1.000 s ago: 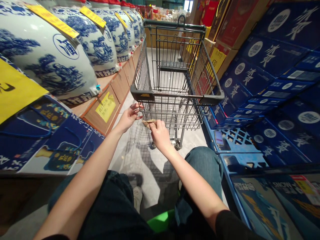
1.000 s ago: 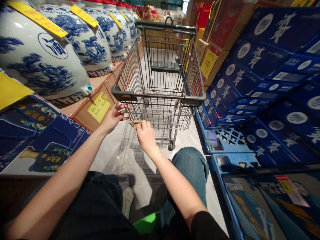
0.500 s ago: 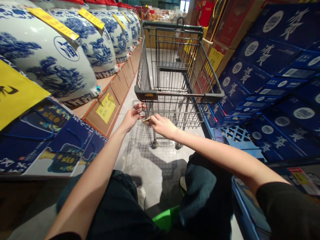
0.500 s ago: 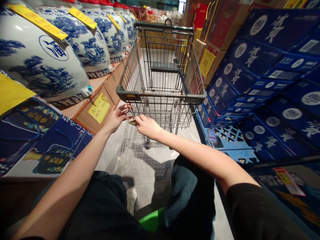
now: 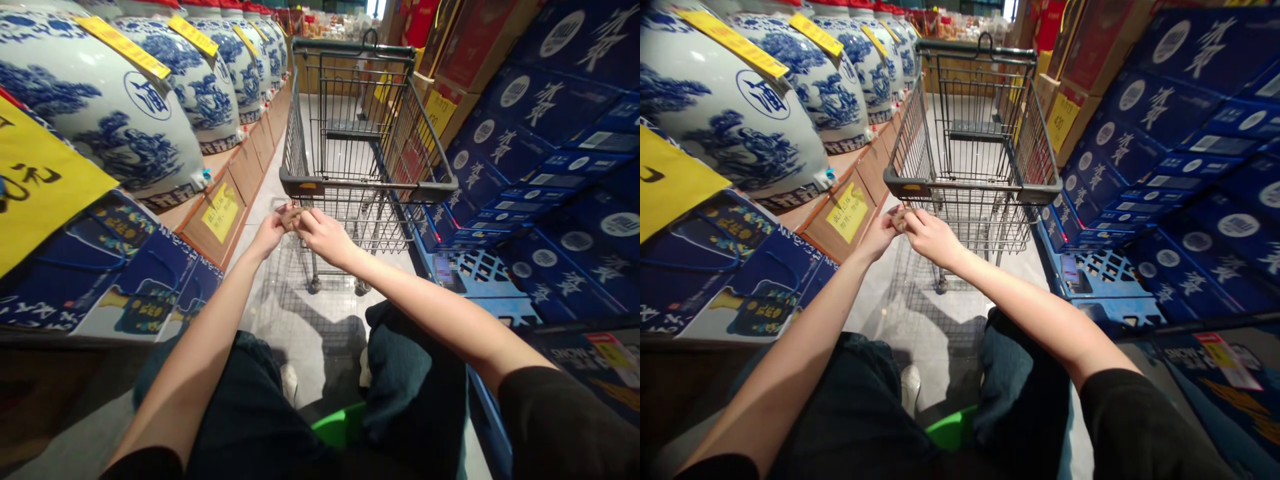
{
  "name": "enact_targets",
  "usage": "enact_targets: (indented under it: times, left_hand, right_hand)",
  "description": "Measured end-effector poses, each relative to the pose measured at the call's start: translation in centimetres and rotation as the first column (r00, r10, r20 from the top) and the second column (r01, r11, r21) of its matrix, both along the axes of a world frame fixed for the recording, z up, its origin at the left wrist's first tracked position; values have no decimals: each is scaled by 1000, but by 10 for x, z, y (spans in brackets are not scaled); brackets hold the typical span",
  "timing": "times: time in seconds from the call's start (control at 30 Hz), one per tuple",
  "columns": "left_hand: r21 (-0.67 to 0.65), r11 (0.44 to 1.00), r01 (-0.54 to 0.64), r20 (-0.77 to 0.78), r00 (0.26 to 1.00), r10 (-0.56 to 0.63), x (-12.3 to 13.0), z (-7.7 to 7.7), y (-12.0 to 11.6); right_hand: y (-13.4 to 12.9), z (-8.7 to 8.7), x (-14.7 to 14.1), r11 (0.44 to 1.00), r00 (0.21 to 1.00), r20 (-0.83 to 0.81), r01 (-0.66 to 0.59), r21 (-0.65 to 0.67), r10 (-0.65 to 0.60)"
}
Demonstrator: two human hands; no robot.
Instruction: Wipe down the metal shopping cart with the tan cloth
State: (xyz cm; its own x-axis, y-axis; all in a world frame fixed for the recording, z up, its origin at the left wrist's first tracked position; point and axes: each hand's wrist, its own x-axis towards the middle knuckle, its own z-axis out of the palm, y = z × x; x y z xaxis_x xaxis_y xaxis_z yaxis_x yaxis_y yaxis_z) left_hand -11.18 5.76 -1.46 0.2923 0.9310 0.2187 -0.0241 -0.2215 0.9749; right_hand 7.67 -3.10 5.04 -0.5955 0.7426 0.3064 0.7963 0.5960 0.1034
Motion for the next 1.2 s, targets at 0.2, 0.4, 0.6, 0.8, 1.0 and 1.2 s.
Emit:
enact_targets:
  times: [0.2, 0.4, 0.6, 0.8, 1.0, 1.2]
  left_hand:
    - [-34, 999, 12, 21, 1000, -12, -4, -1, 4]
    - [-5, 1000, 19, 29, 999, -19, -5, -3, 6]
    - [-41, 998, 43, 64, 997, -40, -6, -5, 6]
    - [4, 1000, -9, 27, 1000, 9, -7, -10, 11]
    - [143, 987, -76, -101, 991, 91, -4, -6, 6]
    - [287, 952, -110, -295, 935, 197, 4, 1, -5]
  right_hand:
    - [-4, -15, -12, 992, 998, 64, 23, -124, -15]
    - [-2, -15, -7, 999, 1000, 11, 22, -50, -21]
    - [-1, -33, -9, 995, 996, 74, -36, -93, 43]
    - [5, -39, -19, 988, 985, 69, -158, 6, 157]
    - [4, -42, -14, 989, 987, 81, -134, -54, 138]
    - [-5, -47, 26, 987, 991, 39, -125, -102, 129]
